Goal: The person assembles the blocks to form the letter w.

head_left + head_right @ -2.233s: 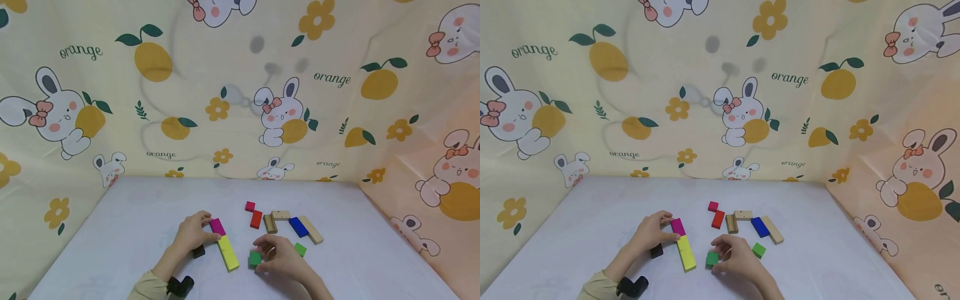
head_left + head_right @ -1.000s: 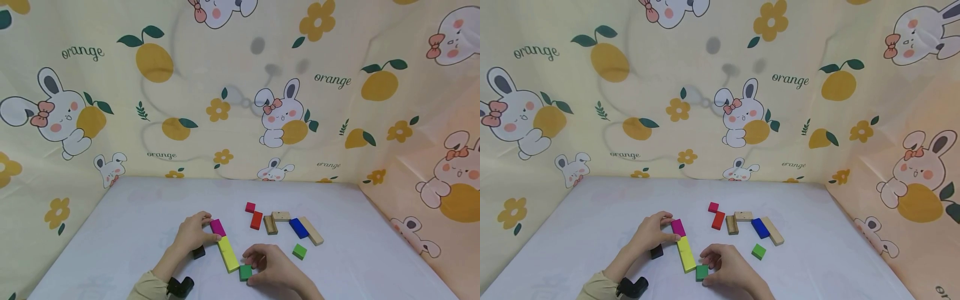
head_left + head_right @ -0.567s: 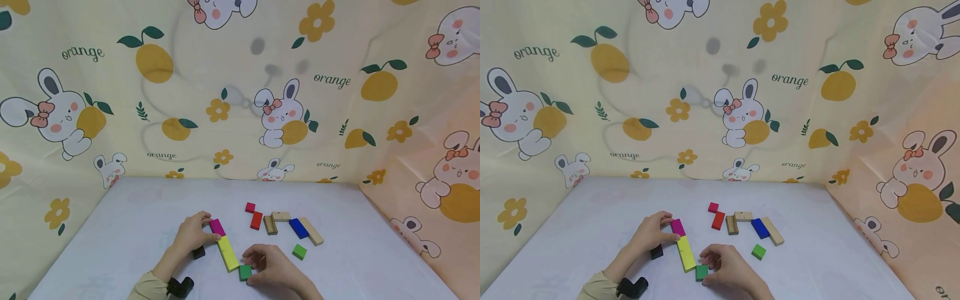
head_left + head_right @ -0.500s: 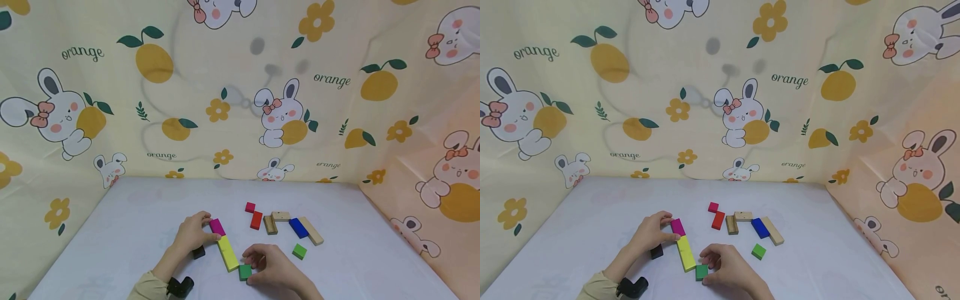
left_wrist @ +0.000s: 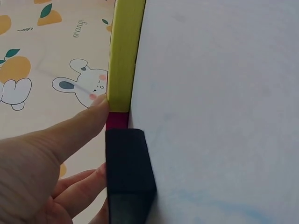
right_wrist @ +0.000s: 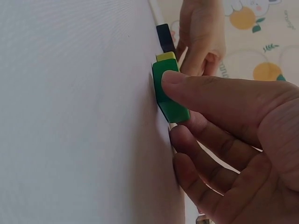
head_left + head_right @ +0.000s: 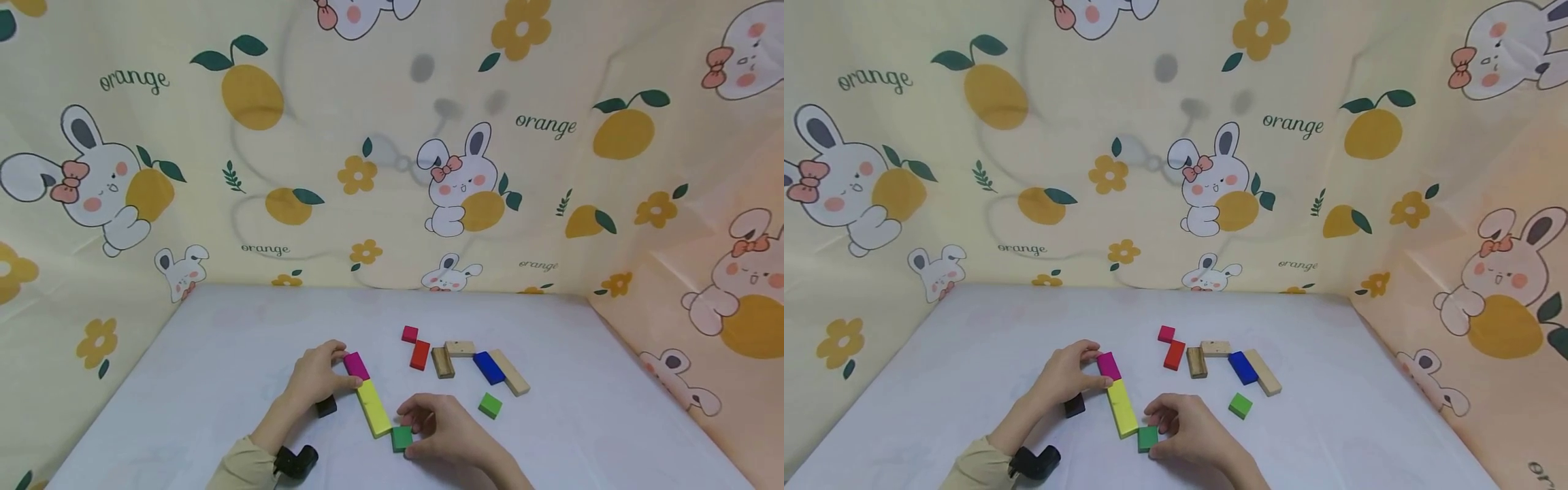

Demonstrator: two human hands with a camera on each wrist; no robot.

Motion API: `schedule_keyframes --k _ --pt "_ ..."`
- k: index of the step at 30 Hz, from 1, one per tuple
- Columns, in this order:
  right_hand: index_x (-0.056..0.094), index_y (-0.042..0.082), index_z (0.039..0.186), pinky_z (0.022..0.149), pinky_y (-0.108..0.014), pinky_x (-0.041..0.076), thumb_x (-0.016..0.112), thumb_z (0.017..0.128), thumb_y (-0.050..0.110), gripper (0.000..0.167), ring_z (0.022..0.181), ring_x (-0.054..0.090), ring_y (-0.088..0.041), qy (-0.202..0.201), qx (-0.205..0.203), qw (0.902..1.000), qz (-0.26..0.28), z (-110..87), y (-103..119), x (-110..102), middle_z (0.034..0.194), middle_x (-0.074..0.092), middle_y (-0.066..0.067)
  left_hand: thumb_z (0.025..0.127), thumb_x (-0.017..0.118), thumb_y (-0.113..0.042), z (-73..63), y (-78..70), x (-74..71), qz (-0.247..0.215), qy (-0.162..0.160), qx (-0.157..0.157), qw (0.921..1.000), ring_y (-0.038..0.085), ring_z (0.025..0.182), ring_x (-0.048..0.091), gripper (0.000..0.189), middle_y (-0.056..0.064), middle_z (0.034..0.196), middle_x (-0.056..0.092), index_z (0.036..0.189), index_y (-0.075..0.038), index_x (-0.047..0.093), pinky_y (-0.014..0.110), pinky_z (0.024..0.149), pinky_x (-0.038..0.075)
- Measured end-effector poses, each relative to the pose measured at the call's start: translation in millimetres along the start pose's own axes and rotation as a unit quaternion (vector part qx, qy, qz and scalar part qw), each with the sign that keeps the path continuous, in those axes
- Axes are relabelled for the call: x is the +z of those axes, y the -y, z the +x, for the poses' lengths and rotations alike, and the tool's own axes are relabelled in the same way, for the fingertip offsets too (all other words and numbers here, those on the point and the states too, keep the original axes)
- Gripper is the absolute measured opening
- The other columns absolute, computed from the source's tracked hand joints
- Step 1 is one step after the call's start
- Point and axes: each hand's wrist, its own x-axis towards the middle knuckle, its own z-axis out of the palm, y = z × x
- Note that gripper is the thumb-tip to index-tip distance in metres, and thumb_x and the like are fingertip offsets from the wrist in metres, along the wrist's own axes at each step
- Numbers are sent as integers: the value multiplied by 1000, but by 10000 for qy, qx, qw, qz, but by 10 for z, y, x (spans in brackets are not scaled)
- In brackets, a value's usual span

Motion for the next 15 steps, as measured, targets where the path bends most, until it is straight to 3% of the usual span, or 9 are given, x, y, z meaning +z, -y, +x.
schedule_keyframes --k 15 --pt "68 13 109 72 -25 52 87 74 12 40 81 58 -19 35 -22 10000 -77 3 -12 9 89 63 3 70 89 -37 3 5 3 -144 -36 -52 9999 34 108 54 74 12 116 68 127 -3 58 52 86 48"
